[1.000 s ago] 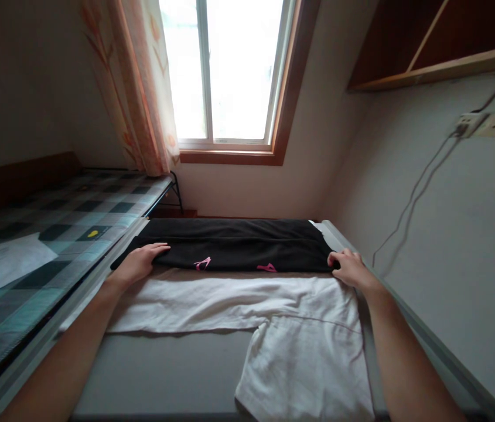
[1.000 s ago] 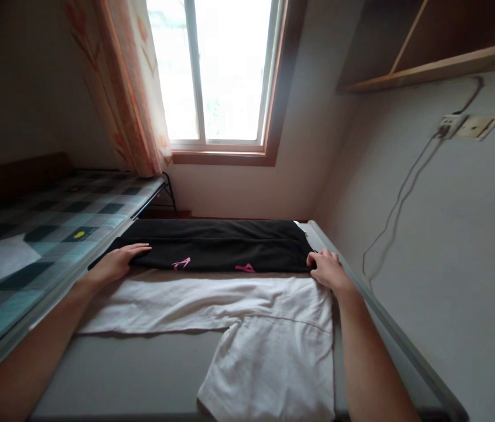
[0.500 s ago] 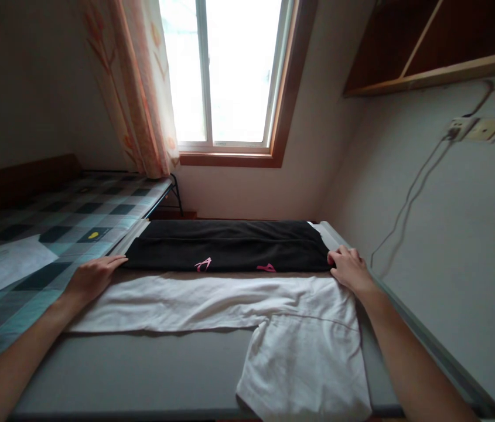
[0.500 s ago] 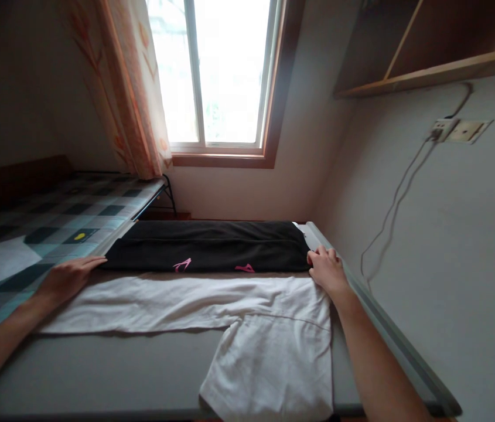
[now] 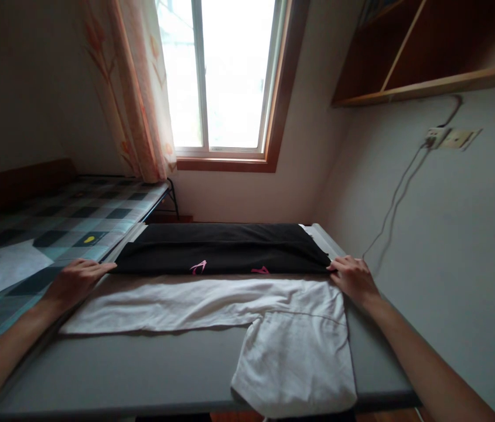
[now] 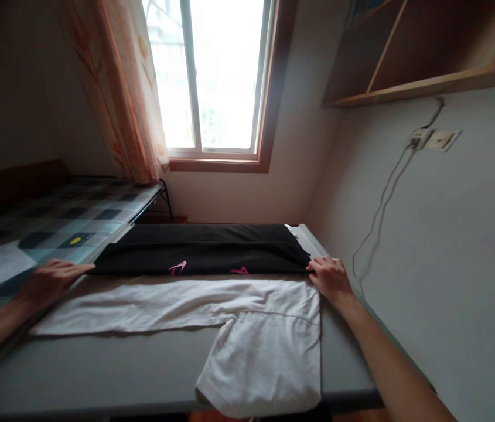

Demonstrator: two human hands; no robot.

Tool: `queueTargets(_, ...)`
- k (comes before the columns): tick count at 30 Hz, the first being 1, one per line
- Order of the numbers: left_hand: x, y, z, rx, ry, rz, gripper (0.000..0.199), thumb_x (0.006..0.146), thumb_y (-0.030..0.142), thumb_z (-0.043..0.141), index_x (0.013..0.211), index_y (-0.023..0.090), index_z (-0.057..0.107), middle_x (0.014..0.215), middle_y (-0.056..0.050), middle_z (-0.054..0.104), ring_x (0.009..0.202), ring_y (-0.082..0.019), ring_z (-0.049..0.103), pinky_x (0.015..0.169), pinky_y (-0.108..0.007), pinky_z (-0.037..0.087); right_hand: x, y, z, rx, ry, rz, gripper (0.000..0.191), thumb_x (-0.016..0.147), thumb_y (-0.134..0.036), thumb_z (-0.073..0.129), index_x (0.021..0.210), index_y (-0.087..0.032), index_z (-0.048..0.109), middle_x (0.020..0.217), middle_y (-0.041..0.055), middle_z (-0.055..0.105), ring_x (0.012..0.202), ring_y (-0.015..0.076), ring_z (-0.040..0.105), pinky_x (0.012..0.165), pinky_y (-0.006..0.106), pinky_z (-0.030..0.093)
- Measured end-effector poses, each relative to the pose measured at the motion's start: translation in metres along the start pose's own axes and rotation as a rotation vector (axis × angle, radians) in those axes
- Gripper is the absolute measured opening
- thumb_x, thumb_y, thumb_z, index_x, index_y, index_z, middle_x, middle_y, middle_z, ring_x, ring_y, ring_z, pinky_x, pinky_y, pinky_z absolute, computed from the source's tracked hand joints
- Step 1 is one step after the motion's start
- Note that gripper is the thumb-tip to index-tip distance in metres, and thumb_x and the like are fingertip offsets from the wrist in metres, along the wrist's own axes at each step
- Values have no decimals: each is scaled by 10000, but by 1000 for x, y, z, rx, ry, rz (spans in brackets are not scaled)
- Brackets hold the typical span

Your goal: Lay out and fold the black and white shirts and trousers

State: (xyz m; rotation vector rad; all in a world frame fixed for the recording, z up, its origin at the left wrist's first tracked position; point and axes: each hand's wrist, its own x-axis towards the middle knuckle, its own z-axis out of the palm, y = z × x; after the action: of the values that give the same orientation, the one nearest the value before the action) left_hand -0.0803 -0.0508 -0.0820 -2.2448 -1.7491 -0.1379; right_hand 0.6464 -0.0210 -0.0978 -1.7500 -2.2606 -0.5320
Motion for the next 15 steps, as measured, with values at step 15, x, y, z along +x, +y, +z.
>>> queueTargets(15,-19,-27,-48,-108,24,-138,482,841,437,332,1064,284,732,961,-39,755,834,-214,659,782,-302,455,-5,17,-50,162,203,127,111,723,-296,545,683,-249,637,801,53,684,898,274,623,842,409,377)
